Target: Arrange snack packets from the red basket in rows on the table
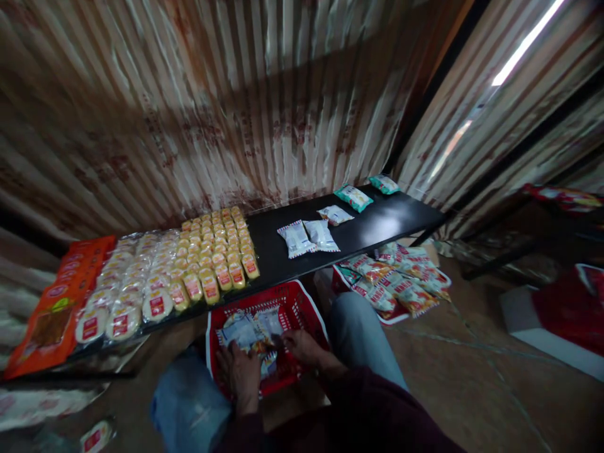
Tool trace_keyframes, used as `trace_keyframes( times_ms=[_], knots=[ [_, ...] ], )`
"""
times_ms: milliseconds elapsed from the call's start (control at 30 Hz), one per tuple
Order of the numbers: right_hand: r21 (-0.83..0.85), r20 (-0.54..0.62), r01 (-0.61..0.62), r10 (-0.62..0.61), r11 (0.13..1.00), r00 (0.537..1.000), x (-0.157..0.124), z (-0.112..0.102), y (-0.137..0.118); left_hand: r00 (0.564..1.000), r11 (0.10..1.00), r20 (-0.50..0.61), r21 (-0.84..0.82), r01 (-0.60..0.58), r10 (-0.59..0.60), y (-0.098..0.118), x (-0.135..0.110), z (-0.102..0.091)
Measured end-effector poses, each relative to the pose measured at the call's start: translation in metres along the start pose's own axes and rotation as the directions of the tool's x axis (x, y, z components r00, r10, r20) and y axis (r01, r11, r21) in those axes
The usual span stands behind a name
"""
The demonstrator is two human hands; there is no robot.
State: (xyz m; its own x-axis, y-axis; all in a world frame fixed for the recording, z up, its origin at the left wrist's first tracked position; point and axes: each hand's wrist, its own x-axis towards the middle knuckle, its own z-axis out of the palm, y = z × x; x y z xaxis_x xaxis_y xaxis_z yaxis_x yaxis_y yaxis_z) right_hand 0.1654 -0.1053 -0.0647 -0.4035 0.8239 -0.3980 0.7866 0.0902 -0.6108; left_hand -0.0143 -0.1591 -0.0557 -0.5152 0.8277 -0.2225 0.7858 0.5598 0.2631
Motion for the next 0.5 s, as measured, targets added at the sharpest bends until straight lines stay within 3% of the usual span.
trace_keyframes(
  times_ms=[100,267,500],
  knots=[
    [-0.062,-0.034,-0.027,0.025,0.998,0.999,-0.013,0.010,-0.003,0.994,0.997,-0.082,0.009,0.078,-0.077,-0.001,-0.011,-0.001],
    [-0.097,-0.020,0.041,-0.043,0.994,0.999,-0.021,0.016,-0.009,0.990,0.999,-0.136,0.033,0.032,-0.028,-0.005,-0.017,-0.010],
    [-0.083,-0.015,0.029,-0.031,0.996,0.999,-0.013,0.016,-0.002,0.993,0.999,-0.107,0.014,0.042,-0.041,-0.007,-0.016,0.008]
  ],
)
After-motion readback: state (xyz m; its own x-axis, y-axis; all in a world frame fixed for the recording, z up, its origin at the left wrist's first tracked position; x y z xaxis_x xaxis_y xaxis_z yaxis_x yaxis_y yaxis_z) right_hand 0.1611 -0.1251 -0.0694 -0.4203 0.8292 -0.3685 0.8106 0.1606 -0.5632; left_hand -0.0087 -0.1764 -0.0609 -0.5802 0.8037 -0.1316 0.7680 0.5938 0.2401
